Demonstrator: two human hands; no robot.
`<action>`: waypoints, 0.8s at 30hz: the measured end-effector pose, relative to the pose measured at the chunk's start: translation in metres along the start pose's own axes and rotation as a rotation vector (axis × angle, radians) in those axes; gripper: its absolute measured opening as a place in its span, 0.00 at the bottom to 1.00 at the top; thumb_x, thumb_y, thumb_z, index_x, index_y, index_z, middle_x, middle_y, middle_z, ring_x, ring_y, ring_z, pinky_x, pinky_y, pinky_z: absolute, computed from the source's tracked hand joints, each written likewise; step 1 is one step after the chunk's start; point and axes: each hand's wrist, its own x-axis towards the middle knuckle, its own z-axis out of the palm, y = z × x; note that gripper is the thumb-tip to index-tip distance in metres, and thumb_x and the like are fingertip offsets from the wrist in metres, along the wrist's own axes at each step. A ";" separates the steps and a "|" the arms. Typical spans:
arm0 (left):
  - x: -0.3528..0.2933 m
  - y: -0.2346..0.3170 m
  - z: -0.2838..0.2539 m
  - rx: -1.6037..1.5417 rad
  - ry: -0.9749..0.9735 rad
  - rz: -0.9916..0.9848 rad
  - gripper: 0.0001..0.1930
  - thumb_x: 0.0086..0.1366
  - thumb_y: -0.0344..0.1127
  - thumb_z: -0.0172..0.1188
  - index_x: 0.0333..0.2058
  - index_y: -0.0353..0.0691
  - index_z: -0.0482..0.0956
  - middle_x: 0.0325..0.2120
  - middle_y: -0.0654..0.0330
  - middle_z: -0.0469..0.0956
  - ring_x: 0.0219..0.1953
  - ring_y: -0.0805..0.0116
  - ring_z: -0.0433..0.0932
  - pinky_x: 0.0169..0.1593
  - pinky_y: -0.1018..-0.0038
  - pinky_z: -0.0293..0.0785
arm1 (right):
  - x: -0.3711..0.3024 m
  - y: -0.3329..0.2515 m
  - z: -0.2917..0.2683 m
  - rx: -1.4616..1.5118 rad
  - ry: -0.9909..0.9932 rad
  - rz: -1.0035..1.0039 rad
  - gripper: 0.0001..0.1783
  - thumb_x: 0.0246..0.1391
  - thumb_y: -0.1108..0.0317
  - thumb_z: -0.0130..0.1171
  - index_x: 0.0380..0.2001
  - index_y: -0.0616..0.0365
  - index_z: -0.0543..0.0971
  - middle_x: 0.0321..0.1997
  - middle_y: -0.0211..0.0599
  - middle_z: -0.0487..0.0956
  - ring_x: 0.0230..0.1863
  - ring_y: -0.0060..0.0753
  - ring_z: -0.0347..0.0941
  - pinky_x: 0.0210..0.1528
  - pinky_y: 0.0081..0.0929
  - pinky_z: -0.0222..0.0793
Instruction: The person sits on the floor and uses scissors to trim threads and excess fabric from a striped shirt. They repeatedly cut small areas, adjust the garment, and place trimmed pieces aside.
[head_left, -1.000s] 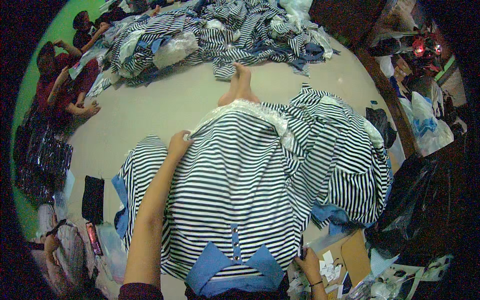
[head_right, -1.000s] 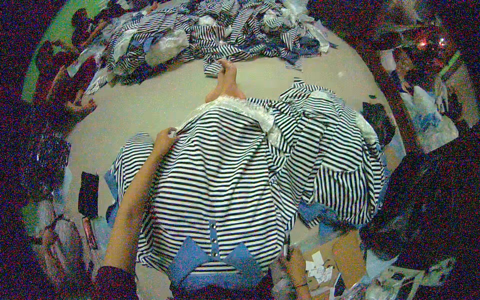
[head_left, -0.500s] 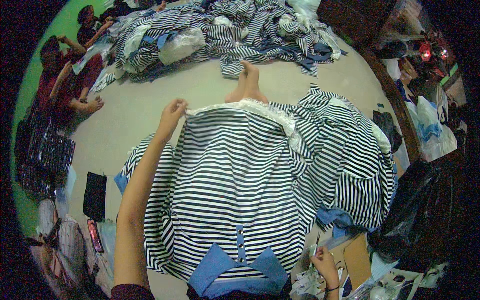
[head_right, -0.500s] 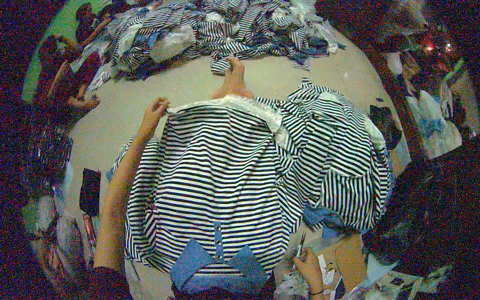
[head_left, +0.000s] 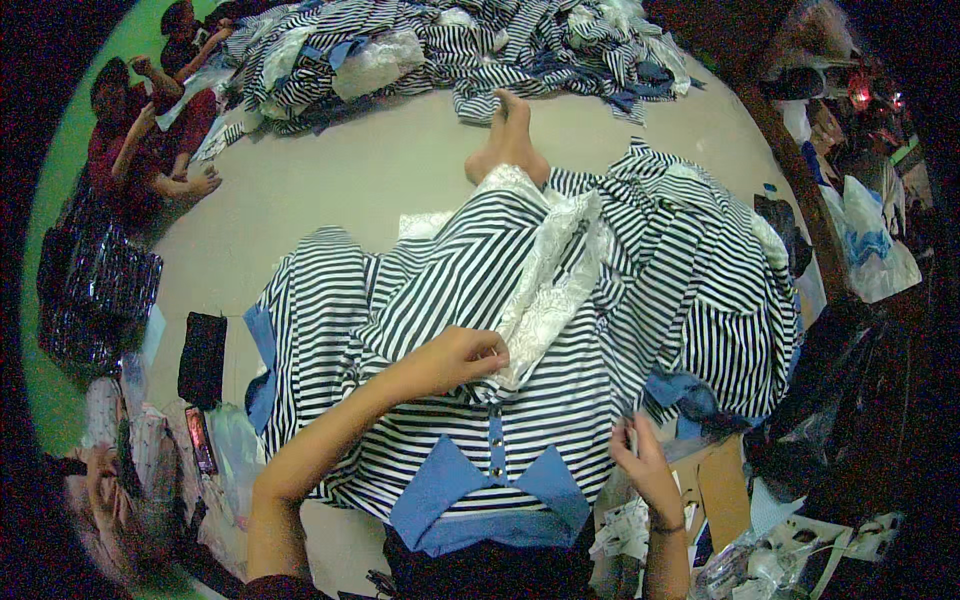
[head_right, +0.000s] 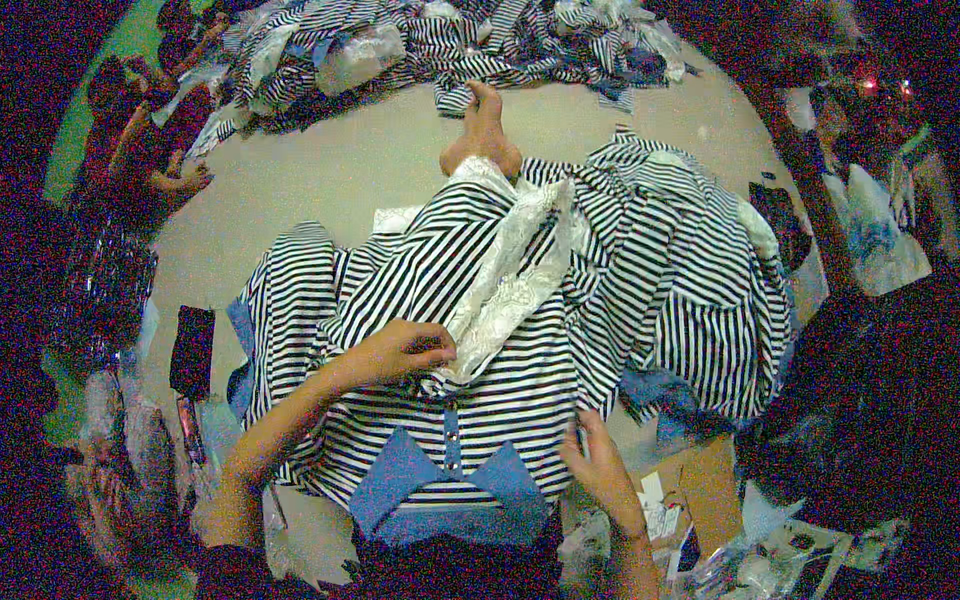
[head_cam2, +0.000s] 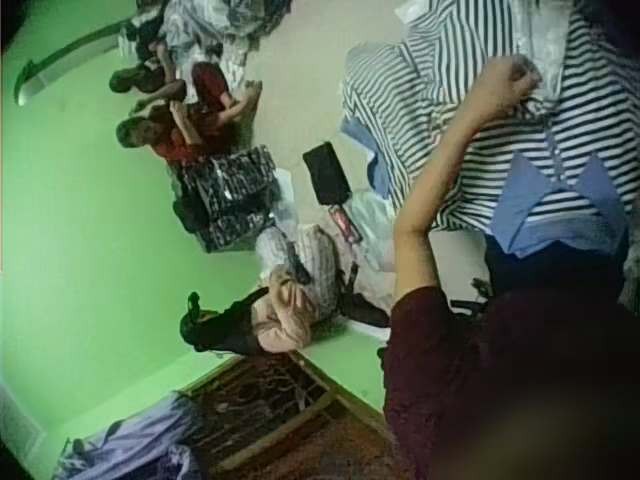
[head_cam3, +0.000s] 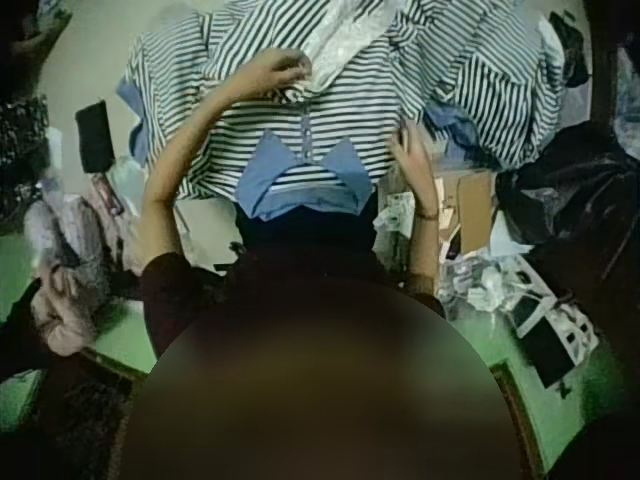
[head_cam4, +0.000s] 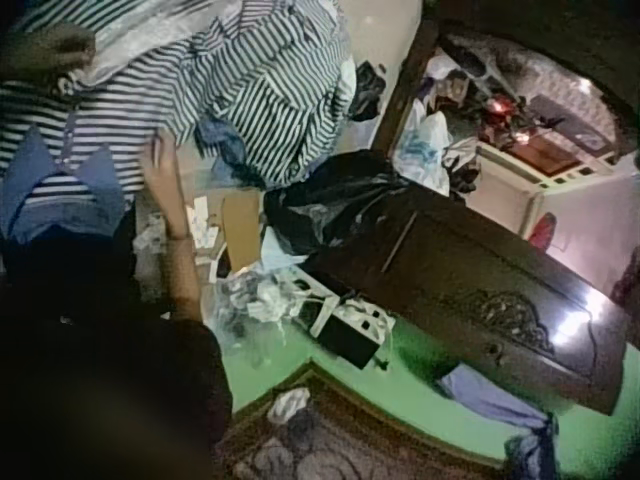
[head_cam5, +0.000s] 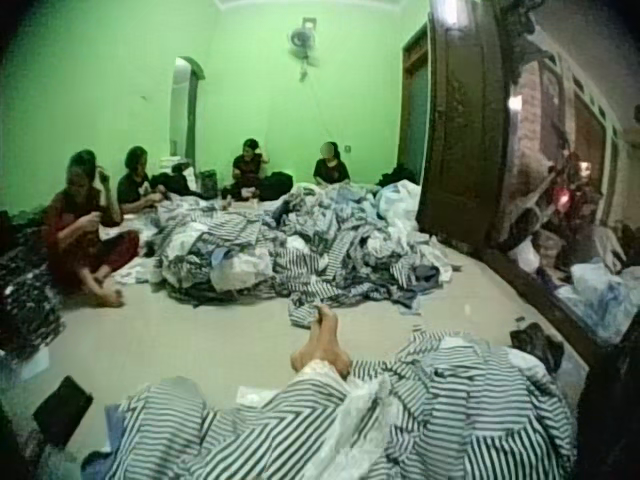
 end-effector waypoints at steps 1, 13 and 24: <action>-0.001 -0.007 0.011 -0.029 0.065 0.008 0.11 0.57 0.37 0.51 0.31 0.34 0.73 0.21 0.54 0.75 0.23 0.68 0.73 0.30 0.74 0.68 | 0.014 -0.006 0.012 0.097 -0.058 0.017 0.13 0.45 0.71 0.52 0.36 0.60 0.67 0.26 0.26 0.65 0.28 0.18 0.60 0.34 0.15 0.58; -0.016 -0.026 0.030 -0.320 0.168 -0.146 0.11 0.57 0.37 0.52 0.32 0.35 0.74 0.21 0.67 0.72 0.25 0.81 0.66 0.30 0.84 0.64 | 0.078 -0.044 0.089 0.093 -0.066 -0.025 0.14 0.42 0.65 0.59 0.34 0.56 0.74 0.13 0.20 0.60 0.16 0.12 0.54 0.19 0.14 0.50; -0.042 -0.003 0.054 0.029 0.742 0.086 0.06 0.51 0.29 0.55 0.29 0.35 0.73 0.27 0.56 0.71 0.29 0.67 0.70 0.34 0.77 0.66 | 0.080 -0.046 0.084 0.234 -0.046 0.013 0.10 0.46 0.66 0.56 0.28 0.63 0.76 0.19 0.27 0.73 0.22 0.15 0.65 0.27 0.14 0.61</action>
